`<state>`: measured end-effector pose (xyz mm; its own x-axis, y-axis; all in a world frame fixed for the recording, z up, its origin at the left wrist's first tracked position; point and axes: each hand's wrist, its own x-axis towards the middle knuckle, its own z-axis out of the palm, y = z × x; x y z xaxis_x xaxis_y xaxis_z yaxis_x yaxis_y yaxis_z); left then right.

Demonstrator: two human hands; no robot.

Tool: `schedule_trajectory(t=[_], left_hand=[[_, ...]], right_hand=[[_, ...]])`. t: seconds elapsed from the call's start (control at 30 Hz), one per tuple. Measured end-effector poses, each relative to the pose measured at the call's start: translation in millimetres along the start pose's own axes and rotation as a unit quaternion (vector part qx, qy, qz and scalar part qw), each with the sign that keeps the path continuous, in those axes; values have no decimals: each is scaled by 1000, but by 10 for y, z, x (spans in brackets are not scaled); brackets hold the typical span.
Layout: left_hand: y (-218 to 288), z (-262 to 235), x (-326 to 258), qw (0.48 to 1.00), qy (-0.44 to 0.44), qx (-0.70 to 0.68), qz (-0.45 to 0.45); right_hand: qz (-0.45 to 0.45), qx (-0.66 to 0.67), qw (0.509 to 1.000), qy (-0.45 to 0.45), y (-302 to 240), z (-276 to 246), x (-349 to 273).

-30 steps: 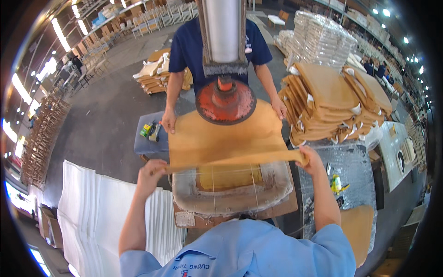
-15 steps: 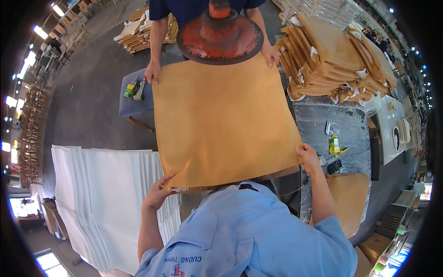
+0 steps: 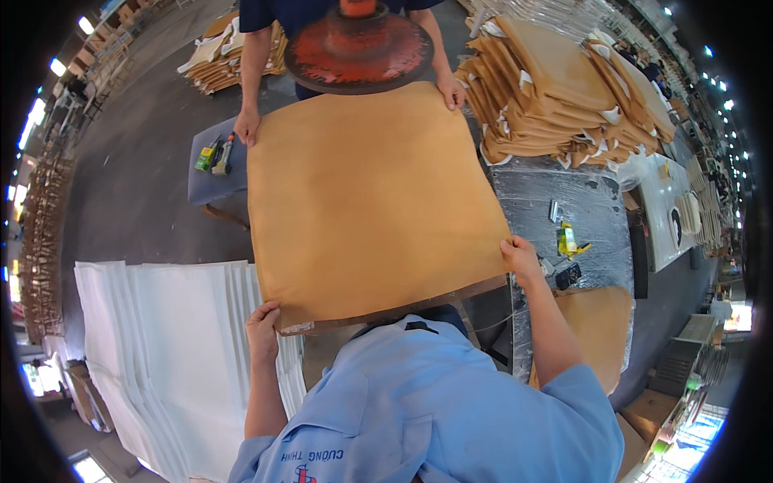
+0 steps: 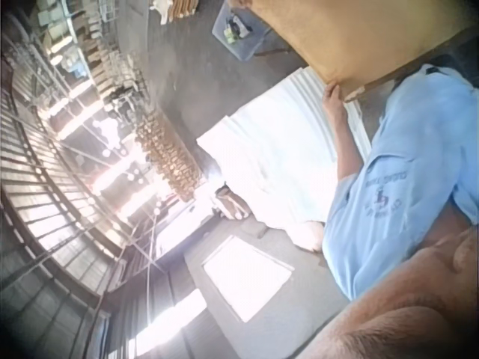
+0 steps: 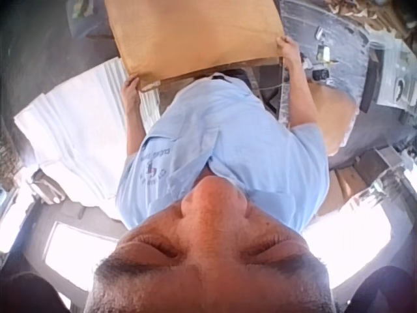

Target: The person places a white fabric sheet over a wooden chair seat, then uses a staple gun to secure the fabric to the underside of the seat. They repeat this process with multiple chair seats, stacking the finished units.

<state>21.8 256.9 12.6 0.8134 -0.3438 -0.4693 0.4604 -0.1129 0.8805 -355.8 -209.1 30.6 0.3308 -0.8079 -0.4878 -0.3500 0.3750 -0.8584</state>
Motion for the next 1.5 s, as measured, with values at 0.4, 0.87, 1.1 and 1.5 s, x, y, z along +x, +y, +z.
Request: schedule_trajectory(t=[0.4, 0.87, 1.1, 1.5], left_hand=[[227, 1058, -295, 843, 77, 372, 380], [-167, 2188, -494, 612, -270, 536, 515], [-155, 2193, -496, 616, -260, 539, 512], [-181, 2186, -486, 614, -255, 544, 513]], right_hand=[[-39, -109, 991, 60, 142, -21, 35], [-369, -438, 809, -133, -310, 350, -343], [-369, -463, 786, -179, -436, 356, -280], [-400, -426, 790, -188, -422, 308, -263]])
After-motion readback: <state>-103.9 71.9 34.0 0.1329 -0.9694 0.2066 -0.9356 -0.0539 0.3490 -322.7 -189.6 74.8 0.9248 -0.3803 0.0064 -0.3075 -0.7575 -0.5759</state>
